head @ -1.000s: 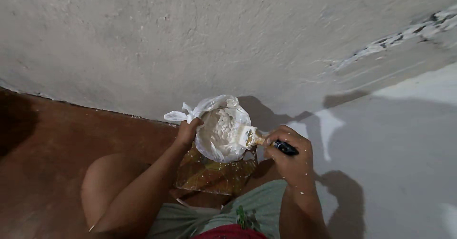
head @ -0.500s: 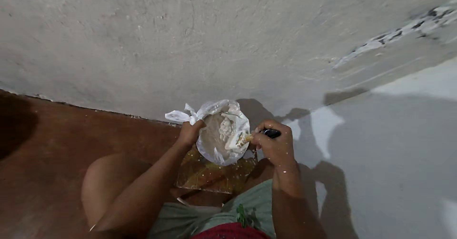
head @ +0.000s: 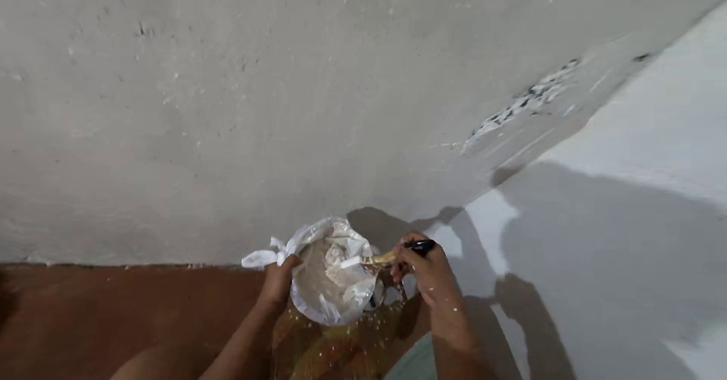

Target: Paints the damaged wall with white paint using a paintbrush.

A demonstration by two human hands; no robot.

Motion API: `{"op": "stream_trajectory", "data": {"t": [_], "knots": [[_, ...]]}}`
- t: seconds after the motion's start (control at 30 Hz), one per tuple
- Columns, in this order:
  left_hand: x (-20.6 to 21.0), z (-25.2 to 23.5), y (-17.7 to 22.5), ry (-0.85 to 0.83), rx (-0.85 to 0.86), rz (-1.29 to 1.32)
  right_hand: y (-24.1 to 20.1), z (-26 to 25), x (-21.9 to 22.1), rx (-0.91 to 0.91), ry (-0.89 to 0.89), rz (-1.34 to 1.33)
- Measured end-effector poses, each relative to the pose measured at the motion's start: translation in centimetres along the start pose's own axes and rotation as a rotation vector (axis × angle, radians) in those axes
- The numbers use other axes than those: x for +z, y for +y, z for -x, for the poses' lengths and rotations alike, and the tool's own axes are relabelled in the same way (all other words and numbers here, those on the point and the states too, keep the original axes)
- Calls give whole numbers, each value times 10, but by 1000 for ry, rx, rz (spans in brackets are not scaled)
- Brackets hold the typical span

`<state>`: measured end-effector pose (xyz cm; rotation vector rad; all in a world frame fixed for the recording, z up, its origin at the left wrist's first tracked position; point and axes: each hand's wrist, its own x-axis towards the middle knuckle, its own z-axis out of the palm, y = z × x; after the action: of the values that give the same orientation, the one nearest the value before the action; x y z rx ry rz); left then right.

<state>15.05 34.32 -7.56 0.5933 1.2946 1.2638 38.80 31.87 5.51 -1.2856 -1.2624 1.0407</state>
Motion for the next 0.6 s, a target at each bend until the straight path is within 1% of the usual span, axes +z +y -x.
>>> {"op": "stream_trajectory", "data": {"t": [0.07, 0.17, 0.23, 0.3, 0.37, 0.4, 0.47, 0.6], "knots": [[1, -3, -1, 42, 35, 76, 2, -2, -4, 89, 76, -197], [-2, -8, -2, 88, 68, 118, 5, -6, -1, 293, 186, -445], [-4, -10, -1, 133, 84, 112, 8, -9, 1, 387, 172, -512], [-6, -10, 2, 158, 105, 117, 6, -12, 9, 402, 162, -537], [-9, -11, 4, 178, 128, 127, -3, -14, 17, 331, 171, -577], [-10, -12, 5, 190, 136, 140, -11, -16, 21, 262, 173, -584], [-13, -14, 7, 212, 139, 158, -31, -22, 30, 54, 166, -552], [-18, -21, 12, 259, 133, 184, -85, -41, 47, -433, 135, -428]]}}
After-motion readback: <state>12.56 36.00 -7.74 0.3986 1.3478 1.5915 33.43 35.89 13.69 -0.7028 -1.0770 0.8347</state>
